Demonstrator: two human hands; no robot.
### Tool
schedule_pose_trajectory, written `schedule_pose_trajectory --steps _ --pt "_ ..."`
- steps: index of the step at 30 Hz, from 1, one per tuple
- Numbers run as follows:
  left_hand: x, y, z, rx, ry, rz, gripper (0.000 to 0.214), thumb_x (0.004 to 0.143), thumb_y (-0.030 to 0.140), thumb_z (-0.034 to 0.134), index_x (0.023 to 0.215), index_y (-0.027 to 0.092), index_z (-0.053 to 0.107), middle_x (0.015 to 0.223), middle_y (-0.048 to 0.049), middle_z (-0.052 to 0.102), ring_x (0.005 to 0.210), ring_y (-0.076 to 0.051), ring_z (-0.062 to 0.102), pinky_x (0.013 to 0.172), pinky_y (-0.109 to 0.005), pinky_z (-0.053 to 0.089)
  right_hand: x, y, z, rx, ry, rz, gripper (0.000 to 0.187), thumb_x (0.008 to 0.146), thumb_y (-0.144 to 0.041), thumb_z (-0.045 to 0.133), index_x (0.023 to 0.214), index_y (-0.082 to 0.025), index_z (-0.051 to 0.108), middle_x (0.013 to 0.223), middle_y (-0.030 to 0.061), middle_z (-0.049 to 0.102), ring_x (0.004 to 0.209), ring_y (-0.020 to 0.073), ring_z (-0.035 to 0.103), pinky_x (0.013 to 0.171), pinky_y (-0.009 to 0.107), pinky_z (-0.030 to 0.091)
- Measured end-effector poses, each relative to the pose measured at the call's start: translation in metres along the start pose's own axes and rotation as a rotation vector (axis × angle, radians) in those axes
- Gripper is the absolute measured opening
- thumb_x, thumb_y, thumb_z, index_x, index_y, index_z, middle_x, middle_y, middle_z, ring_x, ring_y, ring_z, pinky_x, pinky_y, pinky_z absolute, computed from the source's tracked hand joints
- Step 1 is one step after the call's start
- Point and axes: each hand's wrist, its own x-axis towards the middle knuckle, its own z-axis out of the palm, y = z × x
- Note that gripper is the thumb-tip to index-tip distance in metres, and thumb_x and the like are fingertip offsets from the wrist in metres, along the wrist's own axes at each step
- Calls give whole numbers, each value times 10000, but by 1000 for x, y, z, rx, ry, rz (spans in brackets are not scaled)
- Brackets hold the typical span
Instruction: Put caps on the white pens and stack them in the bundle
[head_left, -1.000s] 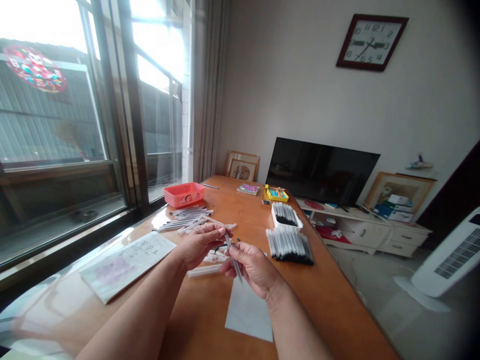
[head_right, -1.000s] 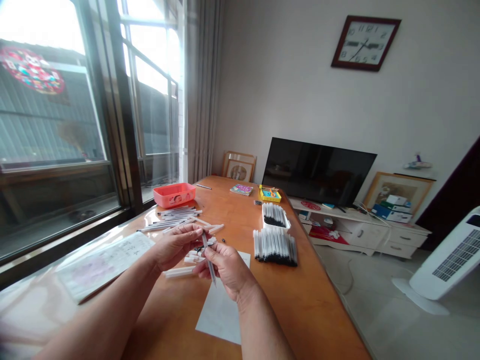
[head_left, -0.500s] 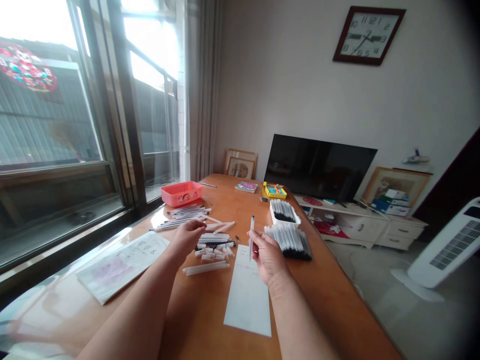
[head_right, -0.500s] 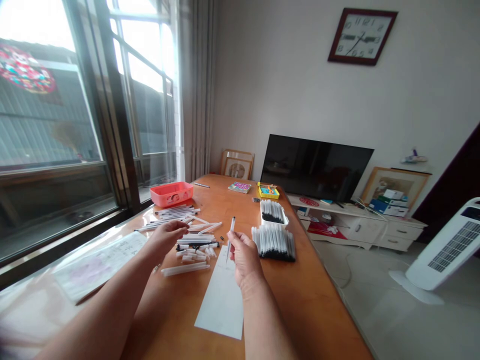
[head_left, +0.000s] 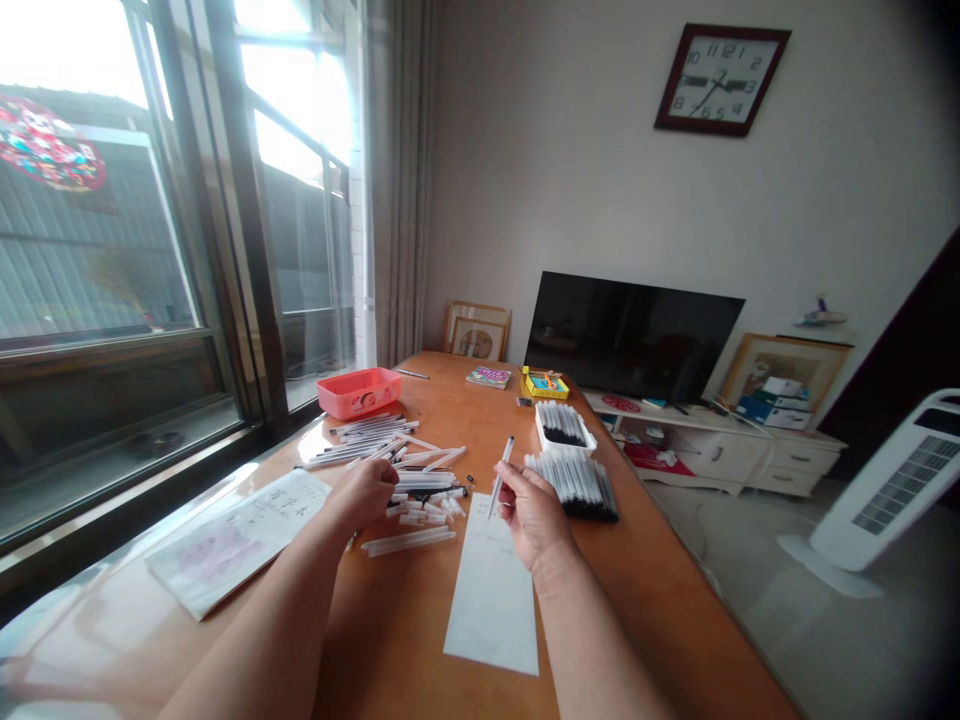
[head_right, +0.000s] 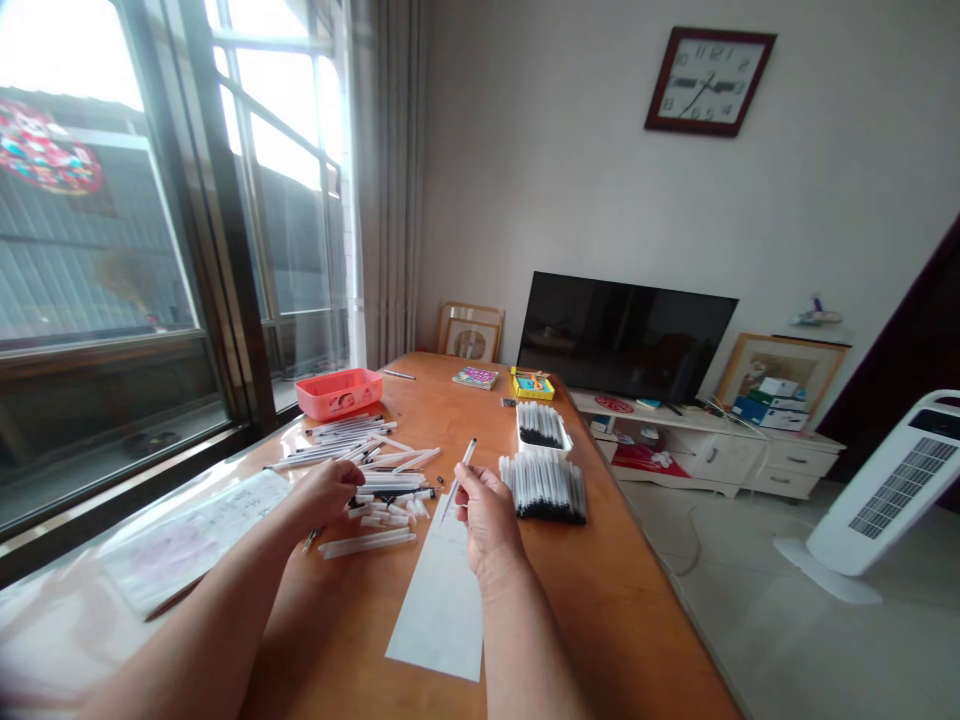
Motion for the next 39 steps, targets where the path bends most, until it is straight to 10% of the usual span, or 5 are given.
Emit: schedule_pose_trajectory --steps 39 --pt "-1 3 11 11 -29 50 222 623 131 591 760 217 742 759 -62 730 737 -231 639 616 -292 396 11 9 -11 -14 2 27 360 625 -398 895 785 -189 649 663 -20 605 533 84 480 434 202 305"
